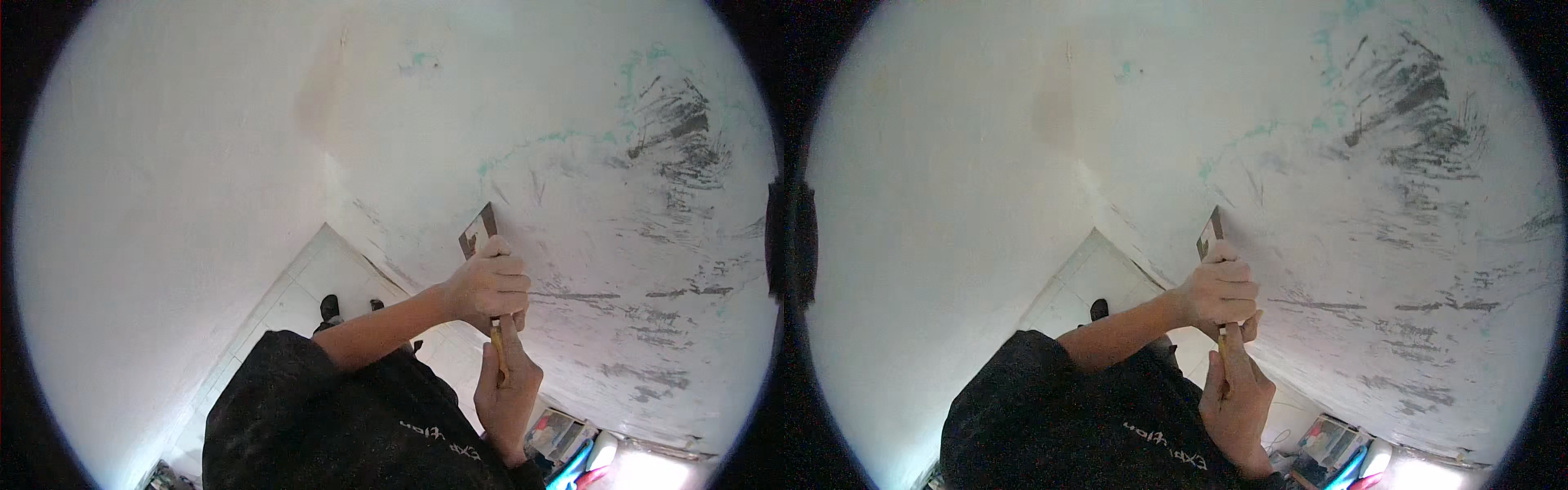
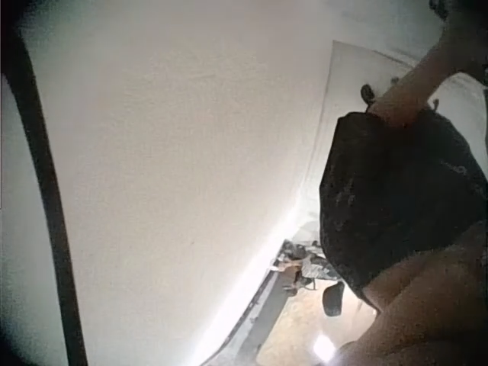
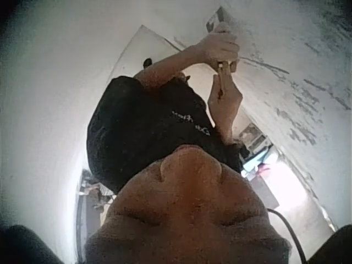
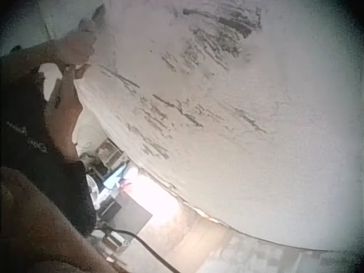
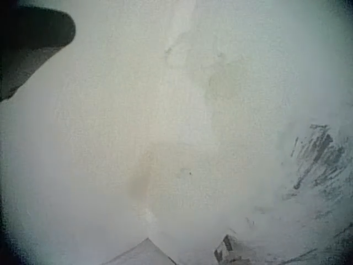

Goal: Scraping old paint or plaster off a wall using a putty knife.

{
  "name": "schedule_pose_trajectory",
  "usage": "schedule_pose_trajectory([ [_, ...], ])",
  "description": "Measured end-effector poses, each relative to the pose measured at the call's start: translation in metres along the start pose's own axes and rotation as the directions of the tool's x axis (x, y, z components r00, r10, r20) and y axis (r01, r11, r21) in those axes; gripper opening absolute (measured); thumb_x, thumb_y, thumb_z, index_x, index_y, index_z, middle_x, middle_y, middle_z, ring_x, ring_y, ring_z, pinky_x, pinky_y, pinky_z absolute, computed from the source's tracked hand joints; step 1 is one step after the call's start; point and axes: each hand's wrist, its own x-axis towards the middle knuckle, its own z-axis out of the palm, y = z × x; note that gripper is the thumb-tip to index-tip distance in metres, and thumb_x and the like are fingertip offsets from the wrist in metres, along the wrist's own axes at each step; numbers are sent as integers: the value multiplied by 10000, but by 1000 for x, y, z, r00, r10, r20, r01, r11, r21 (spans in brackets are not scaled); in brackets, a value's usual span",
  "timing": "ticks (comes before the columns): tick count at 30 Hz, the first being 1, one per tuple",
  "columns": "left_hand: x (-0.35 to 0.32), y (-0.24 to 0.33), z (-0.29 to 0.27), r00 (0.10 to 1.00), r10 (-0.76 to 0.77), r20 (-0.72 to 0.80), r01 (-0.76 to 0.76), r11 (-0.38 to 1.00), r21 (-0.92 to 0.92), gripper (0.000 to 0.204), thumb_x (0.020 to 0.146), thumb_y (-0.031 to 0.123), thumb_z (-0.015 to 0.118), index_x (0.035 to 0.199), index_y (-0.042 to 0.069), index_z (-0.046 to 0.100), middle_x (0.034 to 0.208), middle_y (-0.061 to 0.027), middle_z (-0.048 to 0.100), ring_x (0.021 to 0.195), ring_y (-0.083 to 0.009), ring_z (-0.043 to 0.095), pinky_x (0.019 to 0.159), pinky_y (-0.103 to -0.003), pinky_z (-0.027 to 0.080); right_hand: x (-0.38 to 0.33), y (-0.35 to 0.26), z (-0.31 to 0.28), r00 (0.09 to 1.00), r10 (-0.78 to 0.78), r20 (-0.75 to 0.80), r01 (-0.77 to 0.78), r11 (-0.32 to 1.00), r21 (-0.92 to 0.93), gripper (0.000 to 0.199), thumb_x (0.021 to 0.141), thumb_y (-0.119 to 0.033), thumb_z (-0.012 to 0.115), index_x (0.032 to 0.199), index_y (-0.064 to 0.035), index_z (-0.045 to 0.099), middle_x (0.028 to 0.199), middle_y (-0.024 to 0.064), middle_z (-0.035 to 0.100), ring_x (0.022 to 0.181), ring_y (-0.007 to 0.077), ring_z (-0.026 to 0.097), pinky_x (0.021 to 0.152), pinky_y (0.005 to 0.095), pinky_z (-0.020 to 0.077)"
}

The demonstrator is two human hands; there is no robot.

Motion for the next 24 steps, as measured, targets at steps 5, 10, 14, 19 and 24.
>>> schedule_pose_trajectory([
  [5, 3, 0, -1, 995, -8, -96, 11, 1000, 27, 275, 550, 219, 754, 603, 174, 488, 640, 54, 435, 691, -156, 463, 725, -376, 318, 0, -1, 0, 995, 87, 48, -86, 996, -12, 450, 903, -22, 624, 1344, 28, 553, 748, 222, 648, 586, 312, 651, 539, 375, 479],
  [10, 1, -1, 1, 999, -50, -18, 49, 998, -28, 303, 575, 241, 765, 611, 175, 472, 656, 52, 441, 710, -157, 475, 724, -391, 327, -3, -3, -3, 979, 187, 81, -187, 982, -9, 436, 910, -23, 615, 1338, 39, 552, 786, 248, 660, 670, 353, 700, 587, 372, 515],
  [14, 1, -4, 3, 1000, 25, -17, -27, 996, -88, 304, 583, 239, 769, 618, 179, 473, 674, 55, 456, 703, -164, 470, 720, -393, 318, 0, -3, -5, 997, 74, 28, -76, 995, 71, 422, 910, -22, 613, 1324, 41, 562, 762, 243, 653, 665, 332, 705, 582, 368, 512],
  [19, 4, -5, -2, 997, -41, -73, 40, 999, -12, 288, 590, 216, 756, 628, 175, 473, 699, 51, 473, 694, -171, 465, 731, -387, 316, 6, -4, -6, 978, 185, 100, -189, 981, 36, 417, 920, -7, 578, 1333, 49, 556, 803, 245, 651, 680, 254, 637, 610, 338, 491],
  [24, 9, -8, -8, 1000, -14, 10, 14, 1000, 13, 272, 585, 222, 747, 630, 174, 483, 699, 50, 475, 712, -170, 486, 743, -384, 326, 7, -3, -7, 969, 226, 99, -238, 962, 131, 418, 938, -12, 544, 1352, 46, 550, 854, 261, 659, 689, 141, 584, 638, 294, 472],
])
